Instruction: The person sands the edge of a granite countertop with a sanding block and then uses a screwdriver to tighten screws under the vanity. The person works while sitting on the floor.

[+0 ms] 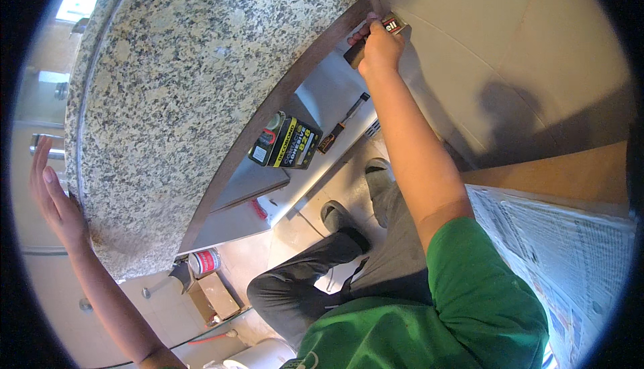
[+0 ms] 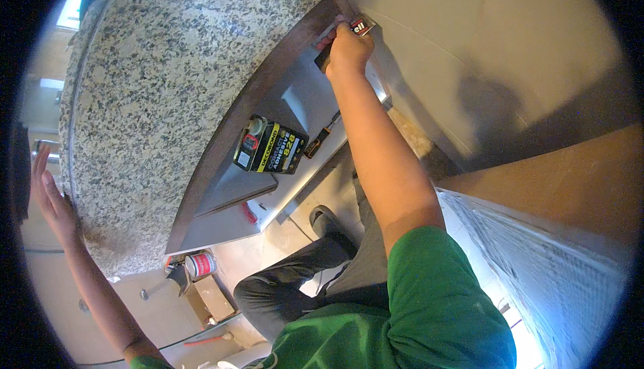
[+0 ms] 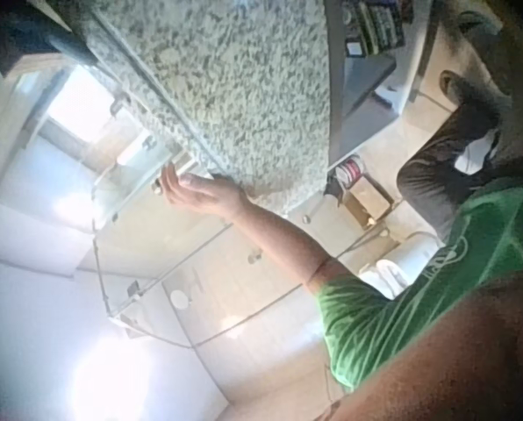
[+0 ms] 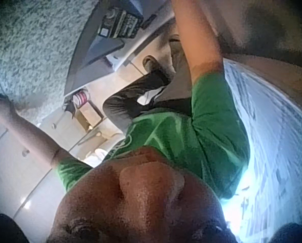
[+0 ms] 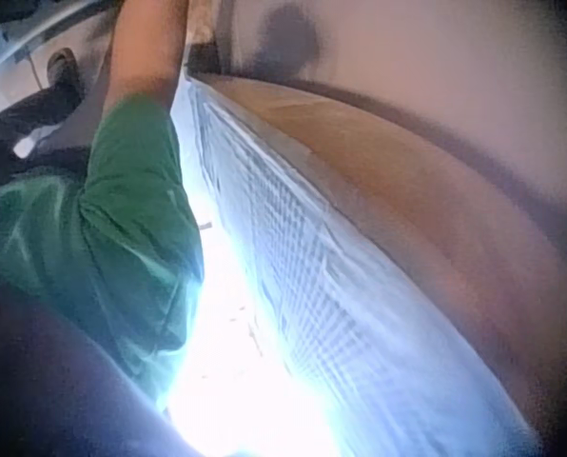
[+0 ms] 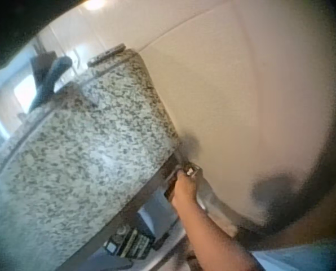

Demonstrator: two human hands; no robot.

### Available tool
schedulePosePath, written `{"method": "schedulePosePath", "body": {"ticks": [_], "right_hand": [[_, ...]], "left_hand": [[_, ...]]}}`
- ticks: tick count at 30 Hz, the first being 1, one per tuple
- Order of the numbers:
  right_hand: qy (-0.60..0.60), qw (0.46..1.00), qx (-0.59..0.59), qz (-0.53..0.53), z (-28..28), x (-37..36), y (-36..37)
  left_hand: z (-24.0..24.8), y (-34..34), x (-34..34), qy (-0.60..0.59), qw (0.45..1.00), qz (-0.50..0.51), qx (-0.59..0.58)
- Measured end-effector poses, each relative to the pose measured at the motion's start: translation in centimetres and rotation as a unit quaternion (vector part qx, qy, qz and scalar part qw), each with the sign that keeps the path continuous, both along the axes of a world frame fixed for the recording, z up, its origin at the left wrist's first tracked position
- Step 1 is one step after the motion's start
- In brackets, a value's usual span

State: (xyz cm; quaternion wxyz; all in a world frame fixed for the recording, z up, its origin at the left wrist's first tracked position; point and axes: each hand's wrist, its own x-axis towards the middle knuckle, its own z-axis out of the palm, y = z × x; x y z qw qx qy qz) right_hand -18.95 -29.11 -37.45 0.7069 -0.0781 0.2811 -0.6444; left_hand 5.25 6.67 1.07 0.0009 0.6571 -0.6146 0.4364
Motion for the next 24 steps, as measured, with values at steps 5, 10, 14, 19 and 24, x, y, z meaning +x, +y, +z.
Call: {"method": "schedulePosePath", "body": {"ticks": [5, 10, 14, 19, 24], "right_hand": [[0.051, 0.998, -0.023, -0.037, -1.4, 0.4, -0.8], [0.172, 0.980, -0.079, -0.063, -3.9, 0.2, -1.9], [0.162, 0.984, -0.062, -0.044, -3.3, -0.1, -0.1], [0.190, 0.977, -0.091, -0.021, -4.9, 0.0, 1.3], [0.104, 0.994, -0.037, 0.007, -4.1, 0.5, 3.5]], "left_hand": [[-0.5, -0.5, -0.8, -0.002, 1.000, 0.008, -0.015], [-0.6, -0.6, -1.1, 0.006, 1.000, 0.004, -0.026], [-0.3, 0.1, -0.7, -0.004, 1.000, -0.001, -0.019], [-0.7, -0.3, -1.4, 0.021, 0.999, -0.003, -0.038], [-0.9, -0.8, -2.1, 0.025, 0.997, -0.025, -0.066]]}}
